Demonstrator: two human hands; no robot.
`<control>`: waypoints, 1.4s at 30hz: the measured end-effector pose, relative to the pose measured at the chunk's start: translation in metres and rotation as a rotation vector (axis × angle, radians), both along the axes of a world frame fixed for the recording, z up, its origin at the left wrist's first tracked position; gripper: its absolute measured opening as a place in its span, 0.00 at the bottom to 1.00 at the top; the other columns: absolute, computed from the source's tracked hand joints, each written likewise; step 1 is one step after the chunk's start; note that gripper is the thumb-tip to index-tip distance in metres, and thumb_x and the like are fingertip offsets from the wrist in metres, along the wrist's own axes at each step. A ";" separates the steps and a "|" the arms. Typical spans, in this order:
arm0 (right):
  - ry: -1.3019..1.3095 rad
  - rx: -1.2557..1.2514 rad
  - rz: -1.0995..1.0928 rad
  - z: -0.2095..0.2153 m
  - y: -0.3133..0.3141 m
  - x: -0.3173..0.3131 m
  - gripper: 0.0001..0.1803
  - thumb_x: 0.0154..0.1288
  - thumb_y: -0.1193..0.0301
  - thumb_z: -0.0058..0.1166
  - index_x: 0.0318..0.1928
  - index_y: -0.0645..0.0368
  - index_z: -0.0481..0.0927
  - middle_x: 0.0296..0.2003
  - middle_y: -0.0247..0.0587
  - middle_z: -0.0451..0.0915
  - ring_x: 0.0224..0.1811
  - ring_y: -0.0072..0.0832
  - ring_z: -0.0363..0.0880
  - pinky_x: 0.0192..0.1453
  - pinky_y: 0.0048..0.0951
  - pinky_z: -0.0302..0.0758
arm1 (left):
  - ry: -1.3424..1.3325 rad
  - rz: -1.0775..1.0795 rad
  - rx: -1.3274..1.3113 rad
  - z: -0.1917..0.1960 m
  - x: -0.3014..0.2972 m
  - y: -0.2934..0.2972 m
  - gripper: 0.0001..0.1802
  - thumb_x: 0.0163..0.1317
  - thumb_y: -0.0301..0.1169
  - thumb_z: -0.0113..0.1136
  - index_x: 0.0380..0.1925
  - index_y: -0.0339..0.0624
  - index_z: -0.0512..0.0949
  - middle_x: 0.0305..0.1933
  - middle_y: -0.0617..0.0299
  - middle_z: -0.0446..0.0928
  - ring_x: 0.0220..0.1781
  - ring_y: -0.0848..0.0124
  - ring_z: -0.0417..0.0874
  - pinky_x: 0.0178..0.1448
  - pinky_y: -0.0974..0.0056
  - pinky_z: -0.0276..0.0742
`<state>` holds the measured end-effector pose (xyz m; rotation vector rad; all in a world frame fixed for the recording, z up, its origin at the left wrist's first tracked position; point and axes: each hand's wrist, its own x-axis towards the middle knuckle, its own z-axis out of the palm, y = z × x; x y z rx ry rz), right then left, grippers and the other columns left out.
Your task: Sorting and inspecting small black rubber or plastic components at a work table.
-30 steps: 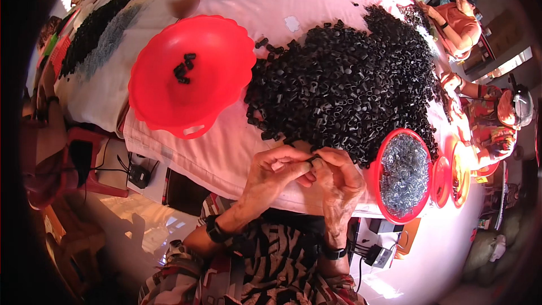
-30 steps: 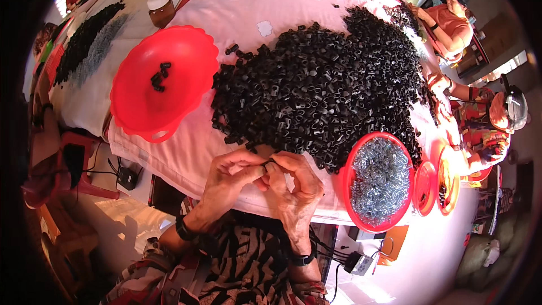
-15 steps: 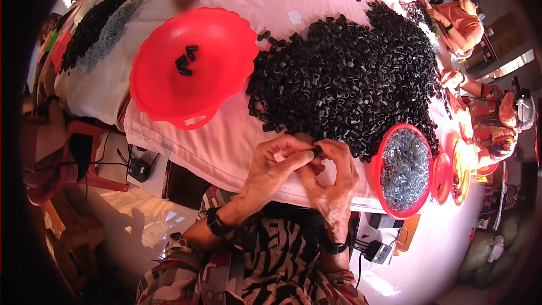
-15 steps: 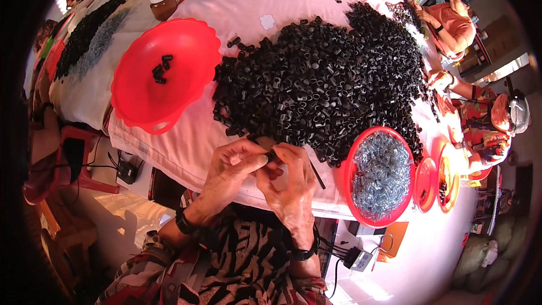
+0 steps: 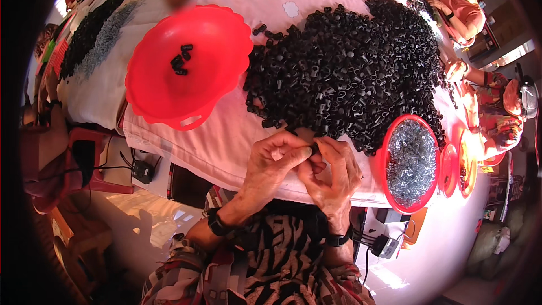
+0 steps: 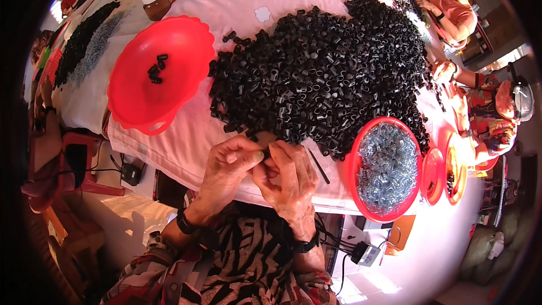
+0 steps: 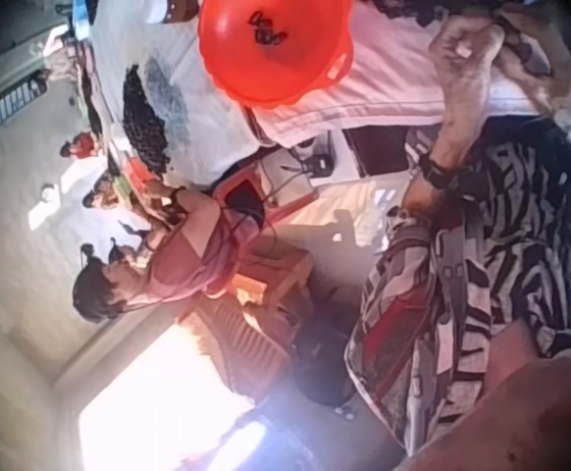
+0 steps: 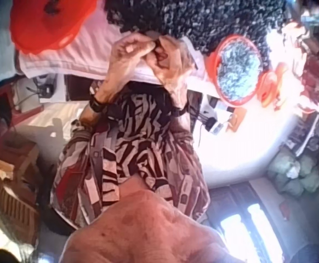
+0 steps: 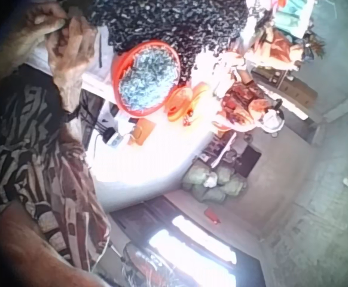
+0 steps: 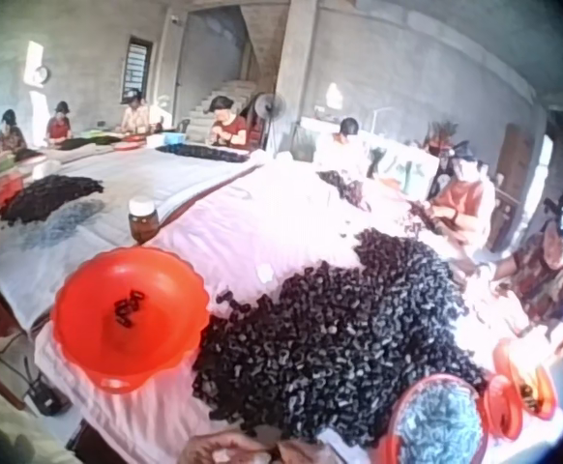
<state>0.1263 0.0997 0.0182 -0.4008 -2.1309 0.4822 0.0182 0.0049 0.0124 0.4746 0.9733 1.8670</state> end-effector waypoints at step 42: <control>0.061 -0.174 -0.196 0.002 -0.004 0.030 0.12 0.59 0.84 0.57 0.44 0.65 0.81 0.41 0.48 0.83 0.36 0.36 0.81 0.45 0.34 0.78 | 1.527 0.868 -0.464 0.048 -0.050 -0.033 0.09 0.56 0.21 0.67 0.38 0.37 0.82 0.40 0.54 0.83 0.42 0.57 0.81 0.46 0.56 0.78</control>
